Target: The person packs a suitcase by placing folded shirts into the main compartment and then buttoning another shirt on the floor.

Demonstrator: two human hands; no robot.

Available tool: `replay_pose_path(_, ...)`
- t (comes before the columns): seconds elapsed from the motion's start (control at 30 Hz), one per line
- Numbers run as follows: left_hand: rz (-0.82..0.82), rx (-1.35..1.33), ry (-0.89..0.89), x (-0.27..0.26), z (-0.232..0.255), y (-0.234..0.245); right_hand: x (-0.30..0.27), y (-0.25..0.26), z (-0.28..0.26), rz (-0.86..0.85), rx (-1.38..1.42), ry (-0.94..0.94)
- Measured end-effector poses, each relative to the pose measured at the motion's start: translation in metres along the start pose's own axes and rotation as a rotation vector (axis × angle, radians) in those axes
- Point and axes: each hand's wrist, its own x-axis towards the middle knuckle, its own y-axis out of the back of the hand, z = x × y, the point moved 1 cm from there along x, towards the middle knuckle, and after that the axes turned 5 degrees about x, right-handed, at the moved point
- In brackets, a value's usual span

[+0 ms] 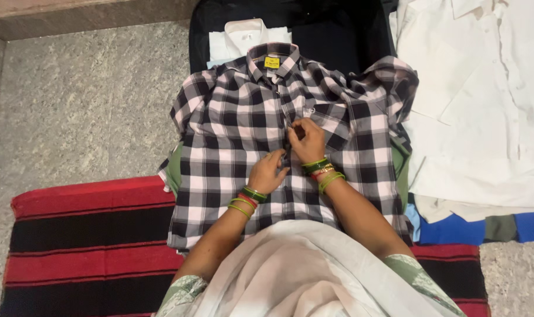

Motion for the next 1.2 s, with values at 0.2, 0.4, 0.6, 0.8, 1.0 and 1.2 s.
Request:
replay_pose_path(0.2, -0.024, 0.051, -0.023, -0.013, 0.005, -0.002, -0.01, -0.007, 0.023, 0.072, 0.148, -0.119)
replay_pose_path(0.4, -0.105, 0.083, 0.001, -0.021, 0.037, 0.021, 0.0, -0.013, 0.016, 0.099, 0.365, -0.211)
replay_pose_path(0.6, -0.142, 0.225, 0.173, 0.008, 0.064, 0.055, -0.012, -0.005, 0.01, 0.032, 0.203, -0.207)
replay_pose_path(0.8, 0.244, 0.227, -0.081, 0.067, 0.032, 0.065, -0.013, -0.005, 0.028, 0.037, 0.26, -0.202)
replay_pose_path(1.0, 0.302, 0.213, -0.13, 0.072, -0.001, 0.038, -0.016, -0.009, 0.019, 0.009, 0.14, -0.115)
replay_pose_path(1.2, 0.382, 0.19, -0.189, 0.068, -0.005, 0.027, -0.004, -0.016, 0.009, 0.041, 0.106, -0.051)
